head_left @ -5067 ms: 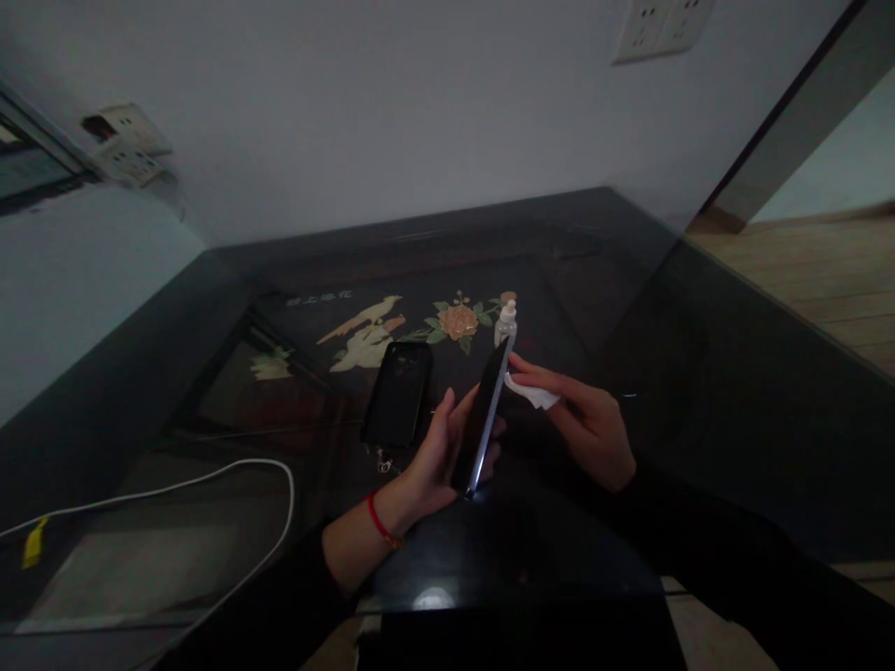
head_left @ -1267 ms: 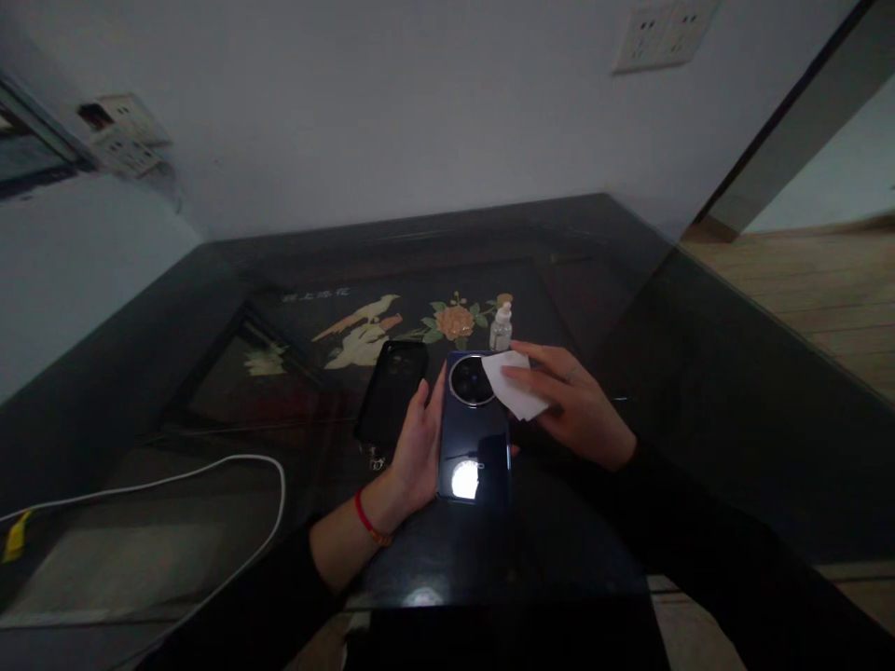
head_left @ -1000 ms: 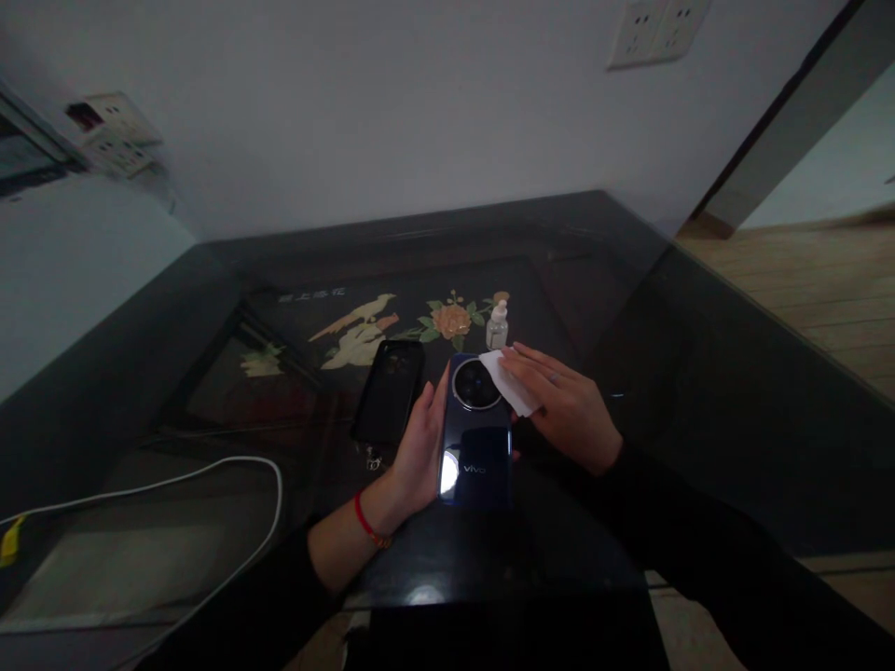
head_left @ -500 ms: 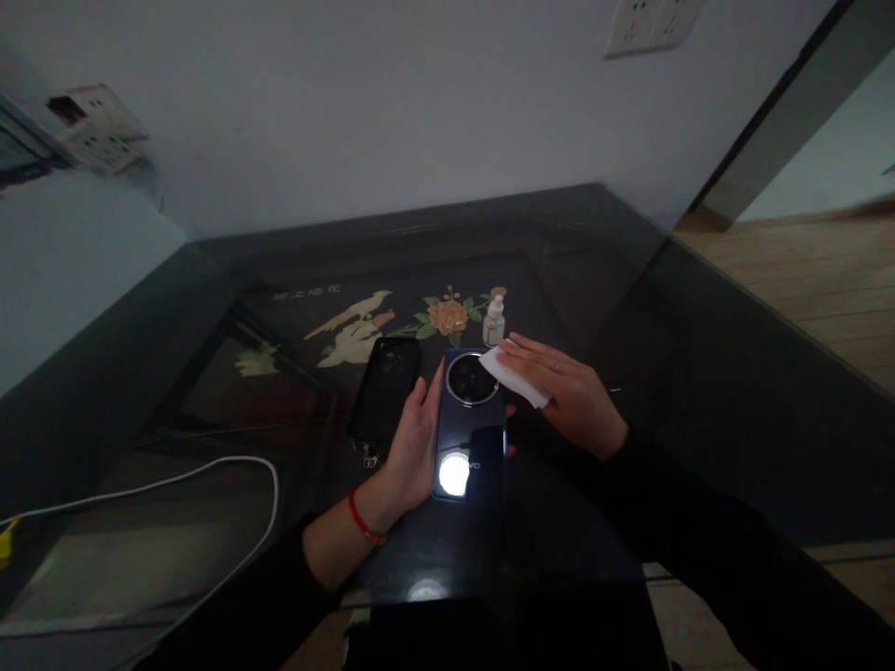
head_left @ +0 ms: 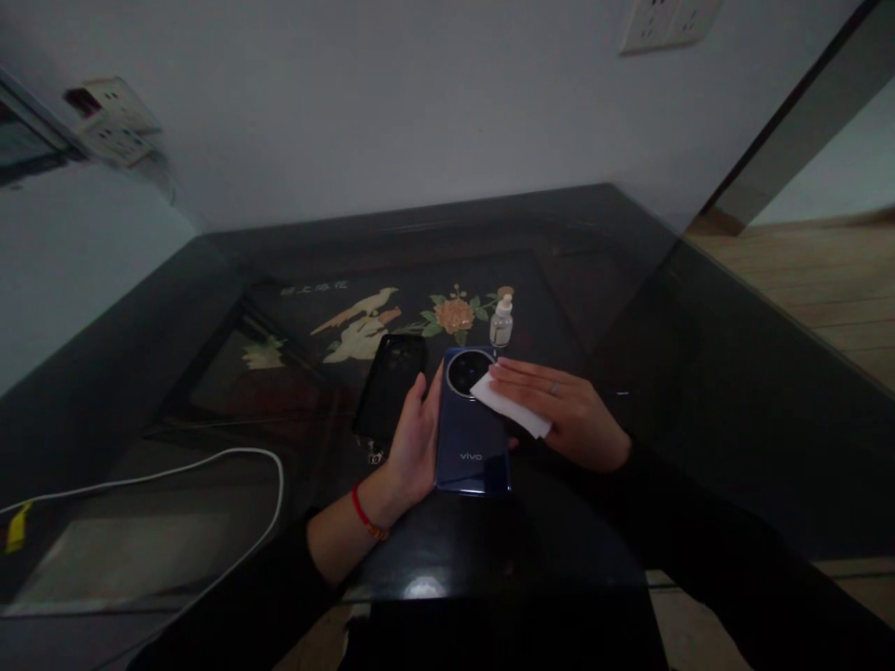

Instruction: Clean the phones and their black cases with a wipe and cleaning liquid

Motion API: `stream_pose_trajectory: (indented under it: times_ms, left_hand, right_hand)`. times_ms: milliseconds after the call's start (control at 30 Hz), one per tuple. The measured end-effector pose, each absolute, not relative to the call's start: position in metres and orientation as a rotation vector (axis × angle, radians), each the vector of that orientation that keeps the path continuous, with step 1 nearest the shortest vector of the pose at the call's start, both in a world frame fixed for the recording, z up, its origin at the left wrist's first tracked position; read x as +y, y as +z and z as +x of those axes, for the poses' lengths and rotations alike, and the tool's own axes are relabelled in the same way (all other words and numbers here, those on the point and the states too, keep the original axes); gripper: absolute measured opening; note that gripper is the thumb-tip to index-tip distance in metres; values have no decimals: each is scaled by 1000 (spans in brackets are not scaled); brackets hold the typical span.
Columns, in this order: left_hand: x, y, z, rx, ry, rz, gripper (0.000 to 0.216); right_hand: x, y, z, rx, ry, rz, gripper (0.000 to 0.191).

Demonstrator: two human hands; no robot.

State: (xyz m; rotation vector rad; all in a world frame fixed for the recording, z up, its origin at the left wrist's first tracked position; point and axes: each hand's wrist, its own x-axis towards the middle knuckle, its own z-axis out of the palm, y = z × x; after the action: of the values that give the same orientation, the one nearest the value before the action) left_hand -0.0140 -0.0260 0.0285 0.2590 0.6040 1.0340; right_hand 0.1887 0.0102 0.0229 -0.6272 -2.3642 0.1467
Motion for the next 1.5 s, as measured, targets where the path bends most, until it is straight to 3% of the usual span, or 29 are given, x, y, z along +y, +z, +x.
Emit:
stream_pose_trajectory:
  times_ms: [167,300,533,767,967,1200,1400,1500]
  left_hand:
    - [-19,25,-18,650,1118,254,53]
    - [-24,25,-14,598,1065,231,53]
    - [-34,25,-9,577,934,166,54]
    - [-24,27,-11,542,993,191,55]
    - [-27,28,-9,656,990,114,53]
    - [-21,29,-11,558,1002,182,55]
    - [-23,31,-13,628,1060,206,53]
    - [-24,31,-13,640,1061,233,54]
  right_hand:
    - [0,25,185,-2401,222,-368,41]
    - [-5,24,182,-2213,292,-510,44]
    - [-14,20,158,-2441,52,-341,32]
    - [-27,21,156,-2521,45,59,27]
    - [-10,21,167,-2377,50,-450,32]
    - [-23,19,157,-2553,63,33,28]
    - [-7,19,171,-2406,33,-483,32]
    - [-9,21,169,-2481,74,-376,32]
